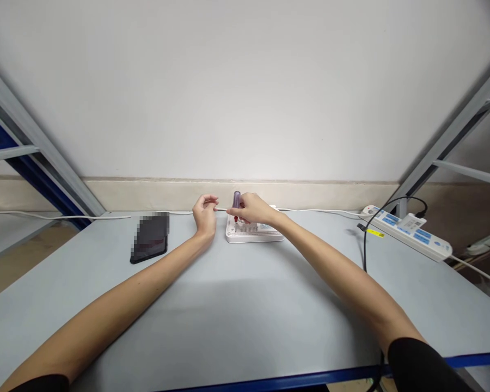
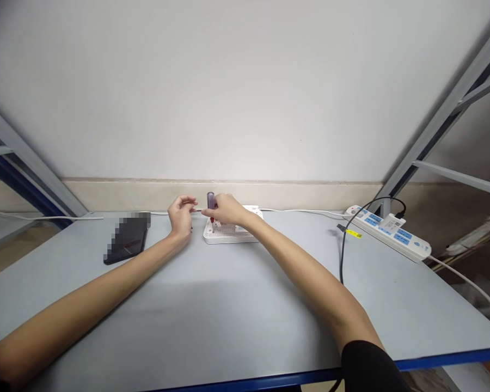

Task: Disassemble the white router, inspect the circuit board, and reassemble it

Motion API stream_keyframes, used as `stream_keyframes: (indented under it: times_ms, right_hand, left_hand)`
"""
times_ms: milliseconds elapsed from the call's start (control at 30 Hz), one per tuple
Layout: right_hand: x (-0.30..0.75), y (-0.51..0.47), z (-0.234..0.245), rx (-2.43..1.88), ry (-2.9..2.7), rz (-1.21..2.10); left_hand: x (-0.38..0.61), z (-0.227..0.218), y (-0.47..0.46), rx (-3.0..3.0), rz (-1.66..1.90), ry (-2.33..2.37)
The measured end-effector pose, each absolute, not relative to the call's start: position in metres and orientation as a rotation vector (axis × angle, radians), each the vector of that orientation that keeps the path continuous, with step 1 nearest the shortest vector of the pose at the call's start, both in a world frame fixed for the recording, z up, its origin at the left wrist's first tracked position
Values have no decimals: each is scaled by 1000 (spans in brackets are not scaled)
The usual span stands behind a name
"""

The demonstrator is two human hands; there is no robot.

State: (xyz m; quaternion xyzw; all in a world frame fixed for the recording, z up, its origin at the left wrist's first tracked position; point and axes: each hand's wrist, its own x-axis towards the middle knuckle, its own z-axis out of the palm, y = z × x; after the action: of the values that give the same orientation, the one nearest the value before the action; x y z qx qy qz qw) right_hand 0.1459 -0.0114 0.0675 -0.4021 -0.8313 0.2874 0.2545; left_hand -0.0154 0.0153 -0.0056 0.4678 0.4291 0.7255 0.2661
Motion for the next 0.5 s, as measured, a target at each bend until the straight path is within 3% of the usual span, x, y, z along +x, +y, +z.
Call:
stream_keyframes:
  times_ms: [500]
  right_hand:
    - [156, -16, 54, -1126, -2062, 1067]
  left_hand:
    - [-14, -8, 14, 1299, 1938, 1146]
